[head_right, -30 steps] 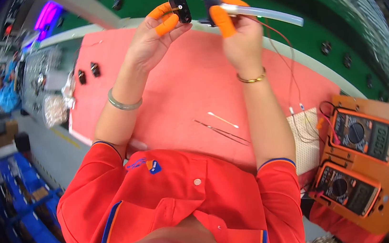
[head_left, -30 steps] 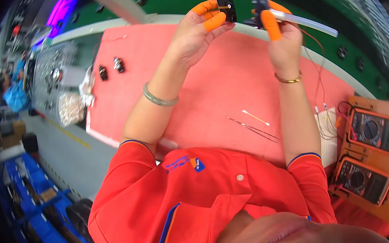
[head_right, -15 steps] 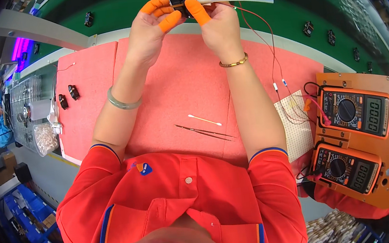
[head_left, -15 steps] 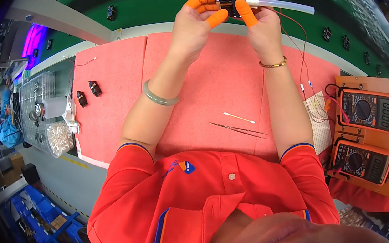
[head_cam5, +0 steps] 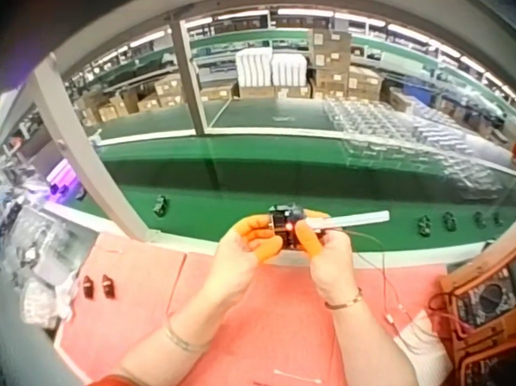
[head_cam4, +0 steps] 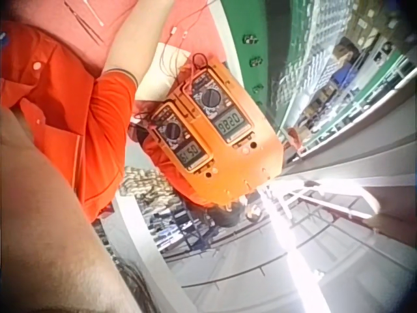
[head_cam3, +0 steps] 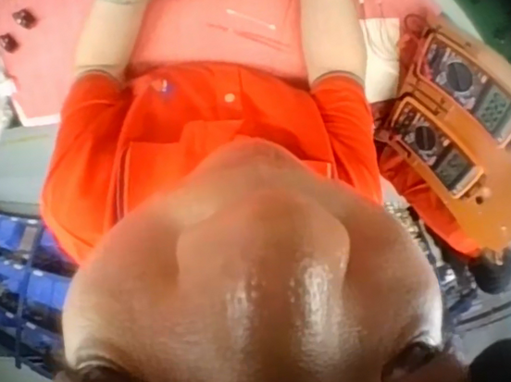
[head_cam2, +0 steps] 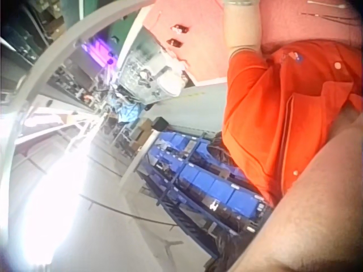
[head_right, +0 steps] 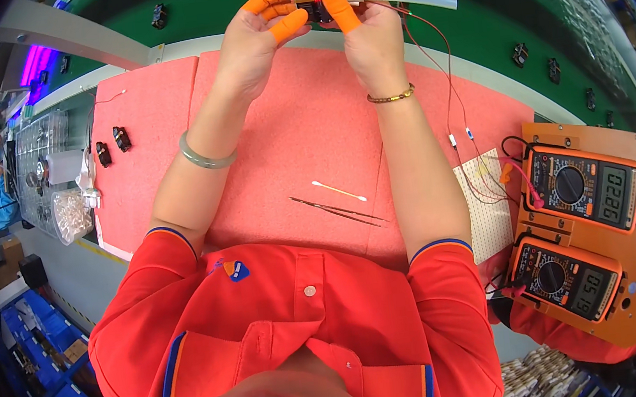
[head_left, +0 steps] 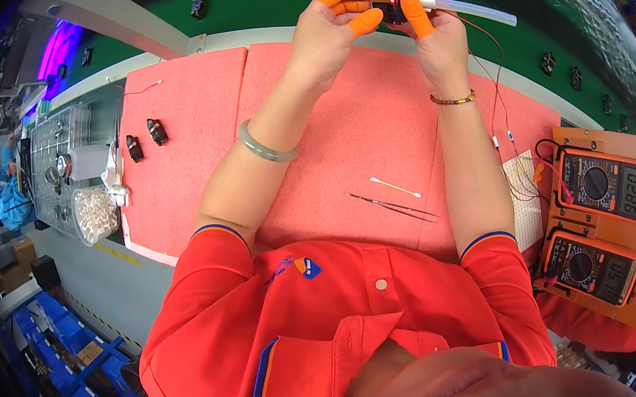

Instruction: Test electrical properties of components using multimeter probes at an assembly station.

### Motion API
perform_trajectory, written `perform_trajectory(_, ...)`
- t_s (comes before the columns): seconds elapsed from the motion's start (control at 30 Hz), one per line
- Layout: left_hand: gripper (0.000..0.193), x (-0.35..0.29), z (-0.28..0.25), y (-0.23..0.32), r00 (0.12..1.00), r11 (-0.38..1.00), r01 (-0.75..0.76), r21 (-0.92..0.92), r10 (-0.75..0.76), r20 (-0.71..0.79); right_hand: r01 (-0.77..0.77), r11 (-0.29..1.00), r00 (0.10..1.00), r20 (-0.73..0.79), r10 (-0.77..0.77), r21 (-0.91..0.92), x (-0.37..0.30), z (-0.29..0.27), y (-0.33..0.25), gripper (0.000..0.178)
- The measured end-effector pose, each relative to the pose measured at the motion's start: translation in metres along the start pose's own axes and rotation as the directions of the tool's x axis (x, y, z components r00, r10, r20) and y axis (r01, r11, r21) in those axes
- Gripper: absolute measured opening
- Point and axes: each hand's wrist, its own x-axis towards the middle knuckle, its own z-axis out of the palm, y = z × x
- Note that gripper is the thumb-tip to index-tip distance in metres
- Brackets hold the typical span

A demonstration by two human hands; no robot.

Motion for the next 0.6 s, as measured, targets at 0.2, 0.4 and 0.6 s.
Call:
perform_trajectory(0.2,0.035,0.003,-0.002,-0.004,0.998,1.0,-0.026,-0.003,0.026,-0.064,0.062,0.996,0.998,-0.008,-0.061,0.066,-0.001,0.004,-0.005,0.031)
perform_trajectory(0.4,0.032,-0.001,-0.016,0.01,0.999,1.0,0.021,-0.008,-0.022,-0.044,0.034,0.992,0.999,0.008,-0.035,0.12,0.0,0.002,-0.006,0.03)
perform_trajectory(0.6,0.033,-0.035,-0.047,0.021,0.989,0.991,0.055,0.122,-0.037,-0.143,-0.028,0.999,0.999,-0.046,0.029,0.028,0.0,0.001,0.01,0.03)
